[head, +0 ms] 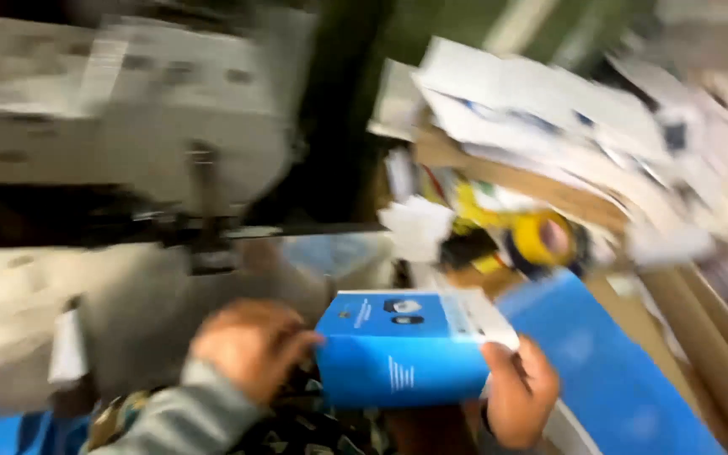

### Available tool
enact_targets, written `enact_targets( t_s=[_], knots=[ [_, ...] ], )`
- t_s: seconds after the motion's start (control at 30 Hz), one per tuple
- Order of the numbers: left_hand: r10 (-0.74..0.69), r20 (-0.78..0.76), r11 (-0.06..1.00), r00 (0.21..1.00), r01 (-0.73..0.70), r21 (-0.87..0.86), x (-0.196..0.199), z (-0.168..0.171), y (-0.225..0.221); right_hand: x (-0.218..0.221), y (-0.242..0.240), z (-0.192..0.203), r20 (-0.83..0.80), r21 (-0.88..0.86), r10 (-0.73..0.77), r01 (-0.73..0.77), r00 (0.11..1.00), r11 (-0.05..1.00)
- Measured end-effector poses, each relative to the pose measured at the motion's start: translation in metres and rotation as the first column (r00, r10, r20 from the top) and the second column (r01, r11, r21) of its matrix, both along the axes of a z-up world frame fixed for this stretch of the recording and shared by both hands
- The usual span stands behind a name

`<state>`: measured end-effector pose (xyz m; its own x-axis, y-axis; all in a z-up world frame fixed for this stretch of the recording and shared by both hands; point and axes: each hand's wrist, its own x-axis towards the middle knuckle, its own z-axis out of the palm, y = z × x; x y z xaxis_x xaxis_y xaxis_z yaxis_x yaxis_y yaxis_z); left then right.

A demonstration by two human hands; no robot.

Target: The person repeatedly picks up blue booklets from a pile, places them into a manual stapling machine, and staples them. The person then removes the stapled booklet and places it on a separate pile. This process is repeated continuously.

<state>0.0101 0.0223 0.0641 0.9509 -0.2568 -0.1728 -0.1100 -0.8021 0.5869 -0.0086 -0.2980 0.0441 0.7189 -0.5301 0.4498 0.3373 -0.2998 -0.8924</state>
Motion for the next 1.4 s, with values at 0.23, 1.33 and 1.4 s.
enact_targets(
  t_s=[0.23, 1.33, 1.4],
  knots=[
    [-0.234, 0.776, 0.789, 0.586, 0.581, -0.200, -0.006, 0.000, -0.095, -0.050, 0.034, 0.119, -0.175, -0.755, 0.154, -0.233, 0.972, 0.613],
    [-0.540, 0.198, 0.452, 0.818, 0.481, -0.751, 0.019, -0.140, -0.305, -0.122, -0.145, -0.129, -0.326, -0.028, -0.367, 0.379, 0.871, 0.925],
    [-0.573, 0.199, 0.405, 0.795, 0.486, -0.775, 0.011, -0.121, -0.297, -0.129, -0.140, -0.122, -0.349, 0.081, -0.350, 0.400, 0.869, 0.913]
  ],
)
